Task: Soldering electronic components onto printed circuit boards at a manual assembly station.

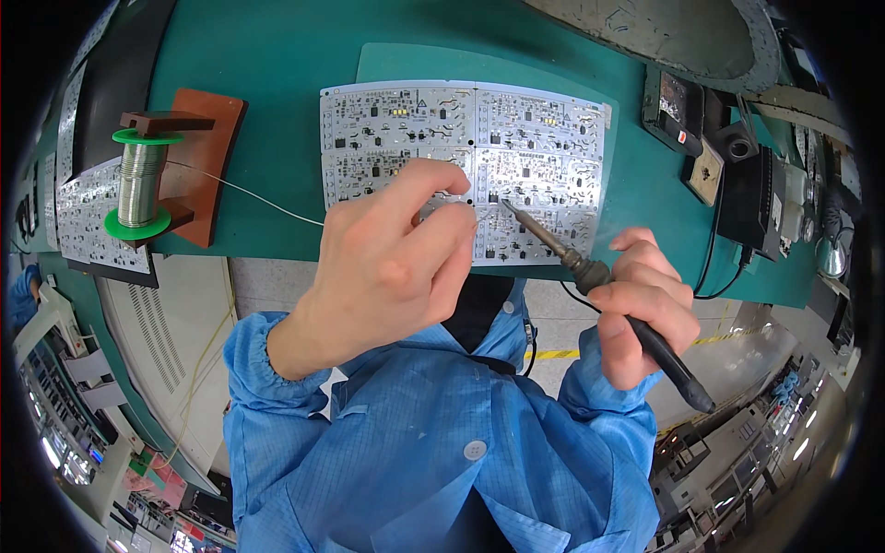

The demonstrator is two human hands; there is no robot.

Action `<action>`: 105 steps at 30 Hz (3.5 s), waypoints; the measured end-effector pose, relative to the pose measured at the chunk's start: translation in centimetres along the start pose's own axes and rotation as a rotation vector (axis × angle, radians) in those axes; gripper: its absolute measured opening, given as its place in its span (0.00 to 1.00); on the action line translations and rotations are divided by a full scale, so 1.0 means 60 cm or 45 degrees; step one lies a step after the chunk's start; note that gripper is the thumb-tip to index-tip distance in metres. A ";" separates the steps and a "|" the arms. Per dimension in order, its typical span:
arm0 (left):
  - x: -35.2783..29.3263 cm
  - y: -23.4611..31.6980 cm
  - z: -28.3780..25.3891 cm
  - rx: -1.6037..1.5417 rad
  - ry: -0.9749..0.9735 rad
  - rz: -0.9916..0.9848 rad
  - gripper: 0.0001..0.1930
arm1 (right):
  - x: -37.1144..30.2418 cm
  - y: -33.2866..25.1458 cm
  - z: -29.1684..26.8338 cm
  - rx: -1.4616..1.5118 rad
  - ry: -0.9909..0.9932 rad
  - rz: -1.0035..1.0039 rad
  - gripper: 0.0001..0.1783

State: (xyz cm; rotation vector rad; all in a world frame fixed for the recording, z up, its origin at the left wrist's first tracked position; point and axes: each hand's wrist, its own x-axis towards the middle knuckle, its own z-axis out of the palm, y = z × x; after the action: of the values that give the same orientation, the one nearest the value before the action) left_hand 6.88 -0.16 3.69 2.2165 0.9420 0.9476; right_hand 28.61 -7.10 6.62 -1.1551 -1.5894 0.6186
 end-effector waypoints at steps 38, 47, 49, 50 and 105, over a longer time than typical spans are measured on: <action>0.031 -0.025 0.005 0.057 0.089 -0.055 0.08 | 0.026 0.029 0.003 -0.119 0.131 -0.018 0.11; 0.033 -0.031 -0.011 0.053 0.177 -0.115 0.05 | -0.037 0.068 -0.035 -0.387 0.613 0.129 0.21; 0.036 -0.031 -0.011 0.045 0.183 -0.153 0.05 | -0.031 0.085 -0.035 -0.529 0.688 0.215 0.21; 0.038 -0.032 -0.012 0.048 0.185 -0.151 0.05 | -0.024 0.092 -0.034 -0.567 0.712 0.254 0.20; -0.053 -0.066 -0.071 -0.289 0.451 -0.654 0.02 | -0.018 0.124 -0.058 -0.643 0.496 0.228 0.17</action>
State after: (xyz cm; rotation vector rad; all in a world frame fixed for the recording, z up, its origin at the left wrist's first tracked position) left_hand 0.43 0.66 2.28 1.5304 1.3982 1.1403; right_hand 34.63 -5.57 1.12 -1.6885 -1.3440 0.0802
